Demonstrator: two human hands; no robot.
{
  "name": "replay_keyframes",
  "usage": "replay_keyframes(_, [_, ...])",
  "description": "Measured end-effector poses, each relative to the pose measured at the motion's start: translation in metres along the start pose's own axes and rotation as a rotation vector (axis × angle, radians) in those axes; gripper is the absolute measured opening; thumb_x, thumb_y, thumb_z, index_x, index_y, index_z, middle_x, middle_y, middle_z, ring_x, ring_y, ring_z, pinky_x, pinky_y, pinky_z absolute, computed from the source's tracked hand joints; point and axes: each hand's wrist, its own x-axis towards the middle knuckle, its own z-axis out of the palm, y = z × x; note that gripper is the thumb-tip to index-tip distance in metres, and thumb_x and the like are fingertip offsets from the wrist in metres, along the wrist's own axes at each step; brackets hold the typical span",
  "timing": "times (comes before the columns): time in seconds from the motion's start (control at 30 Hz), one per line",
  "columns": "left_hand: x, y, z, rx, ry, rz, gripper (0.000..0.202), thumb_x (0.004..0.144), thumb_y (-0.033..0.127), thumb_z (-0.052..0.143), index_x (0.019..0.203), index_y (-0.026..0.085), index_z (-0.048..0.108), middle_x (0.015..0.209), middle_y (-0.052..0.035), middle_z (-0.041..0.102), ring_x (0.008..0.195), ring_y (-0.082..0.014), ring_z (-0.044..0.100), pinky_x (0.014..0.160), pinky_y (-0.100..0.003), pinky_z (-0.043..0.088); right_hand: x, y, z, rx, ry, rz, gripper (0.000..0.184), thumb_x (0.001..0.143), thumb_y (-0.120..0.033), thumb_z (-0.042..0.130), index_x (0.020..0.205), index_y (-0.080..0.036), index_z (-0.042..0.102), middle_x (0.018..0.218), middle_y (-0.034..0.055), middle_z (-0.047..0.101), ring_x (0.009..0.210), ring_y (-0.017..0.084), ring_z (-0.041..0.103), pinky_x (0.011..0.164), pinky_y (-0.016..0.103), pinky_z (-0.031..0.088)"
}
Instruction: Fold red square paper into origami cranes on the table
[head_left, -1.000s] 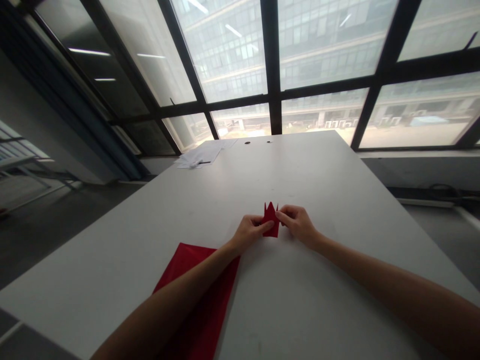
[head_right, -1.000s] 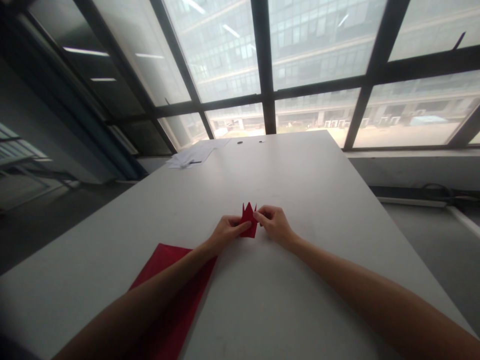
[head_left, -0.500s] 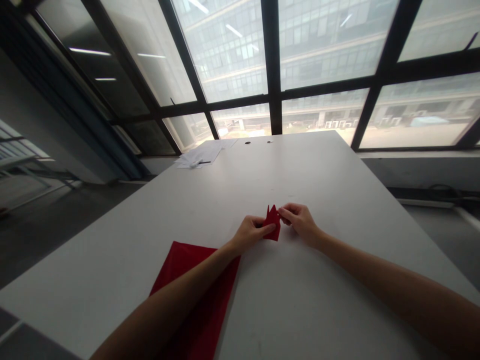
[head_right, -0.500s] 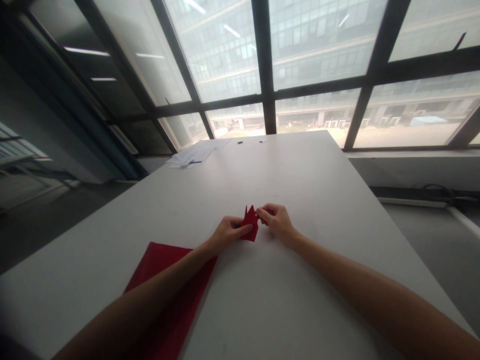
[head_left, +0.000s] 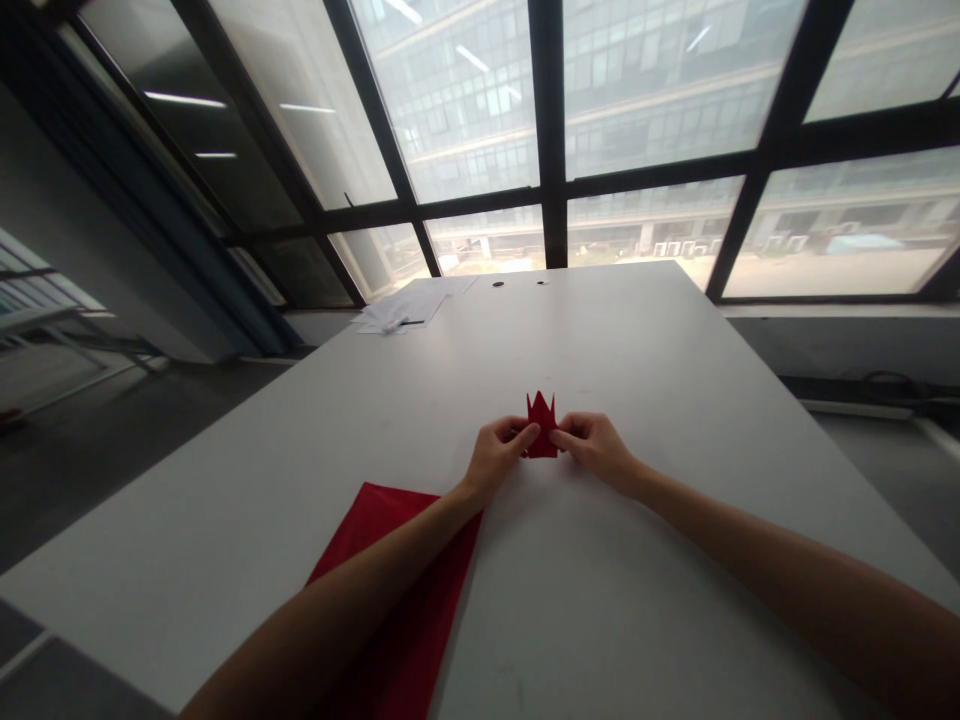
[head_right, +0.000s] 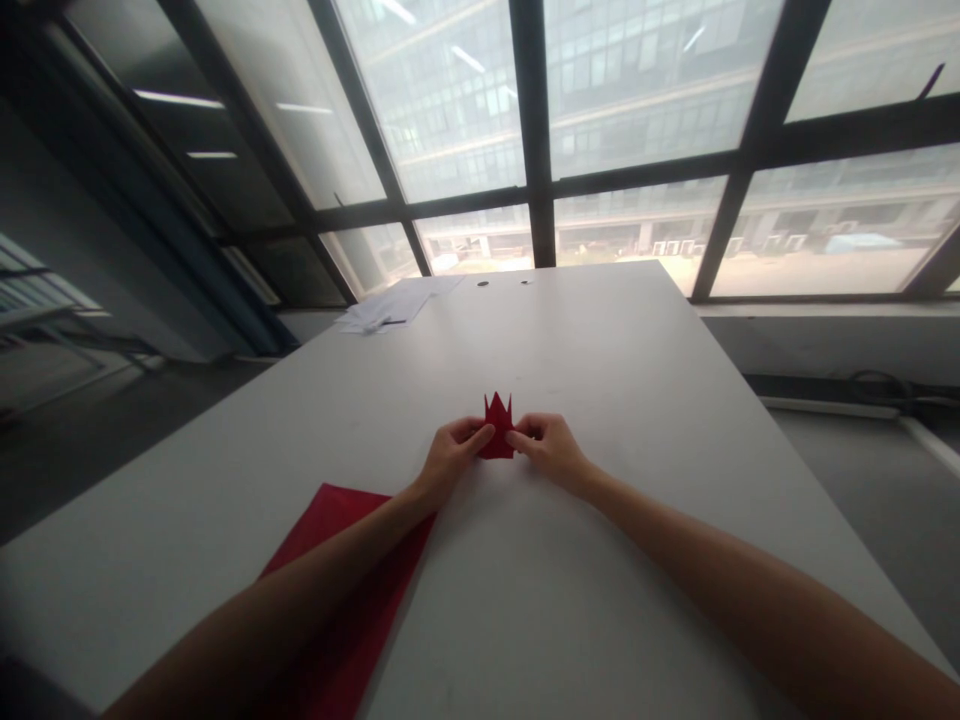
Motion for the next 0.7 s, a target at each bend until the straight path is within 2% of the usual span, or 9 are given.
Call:
replay_keyframes(0.1, [0.0003, -0.0016, -0.0007, 0.003, 0.017, 0.017, 0.034, 0.075, 0.045, 0.079, 0.083, 0.012, 0.074, 0.075, -0.0056, 0.073, 0.064, -0.014, 0.062, 0.061, -0.024, 0.047, 0.0009, 0.001, -0.0012, 0.004, -0.032, -0.017, 0.026, 0.078, -0.041, 0.069, 0.074, -0.015, 0.069, 0.065, 0.0004, 0.064, 0.059, 0.013, 0.051, 0.055, 0.025, 0.038])
replay_keyframes(0.23, [-0.0006, -0.0003, -0.0004, 0.02, -0.048, 0.035, 0.036, 0.076, 0.047, 0.077, 0.077, 0.012, 0.073, 0.07, -0.0044, 0.069, 0.062, -0.013, 0.059, 0.059, -0.023, 0.046, 0.0018, 0.0016, -0.0017, 0.035, -0.055, -0.013, 0.029, 0.078, -0.044, 0.069, 0.075, -0.015, 0.071, 0.069, 0.0018, 0.067, 0.062, 0.015, 0.055, 0.058, 0.026, 0.04])
replay_keyframes(0.33, [0.0012, 0.0013, -0.0013, -0.004, -0.038, 0.082, 0.036, 0.083, 0.048, 0.07, 0.088, 0.013, 0.073, 0.075, -0.0039, 0.067, 0.065, -0.0125, 0.058, 0.058, -0.022, 0.045, 0.0016, 0.0002, -0.0026, 0.116, -0.07, 0.036, 0.029, 0.075, -0.044, 0.072, 0.078, -0.015, 0.072, 0.073, 0.0028, 0.07, 0.065, 0.016, 0.058, 0.062, 0.027, 0.044])
replay_keyframes(0.47, [0.0044, 0.0008, -0.0041, -0.036, -0.043, 0.135, 0.037, 0.082, 0.041, 0.073, 0.109, 0.016, 0.07, 0.086, -0.0043, 0.068, 0.072, -0.0128, 0.06, 0.063, -0.023, 0.046, 0.0001, -0.0033, -0.0043, 0.156, -0.144, 0.092, 0.033, 0.075, -0.044, 0.073, 0.087, -0.013, 0.074, 0.078, 0.0045, 0.072, 0.067, 0.017, 0.06, 0.064, 0.028, 0.045])
replay_keyframes(0.57, [0.0057, -0.0018, -0.0058, -0.062, -0.078, 0.154, 0.034, 0.081, 0.036, 0.075, 0.108, 0.017, 0.07, 0.086, -0.0042, 0.067, 0.073, -0.0122, 0.058, 0.066, -0.023, 0.046, -0.0006, -0.0036, -0.0053, 0.149, -0.173, 0.092, 0.035, 0.075, -0.045, 0.073, 0.086, -0.012, 0.074, 0.075, 0.0047, 0.071, 0.066, 0.016, 0.06, 0.062, 0.028, 0.044])
replay_keyframes(0.7, [0.0068, -0.0033, -0.0065, -0.095, -0.078, 0.181, 0.028, 0.077, 0.032, 0.079, 0.097, 0.016, 0.068, 0.09, -0.005, 0.066, 0.079, -0.0133, 0.058, 0.071, -0.024, 0.047, -0.0012, -0.0026, -0.0067, 0.15, -0.195, 0.077, 0.036, 0.075, -0.046, 0.073, 0.085, -0.012, 0.073, 0.076, 0.0047, 0.07, 0.066, 0.016, 0.06, 0.063, 0.027, 0.044])
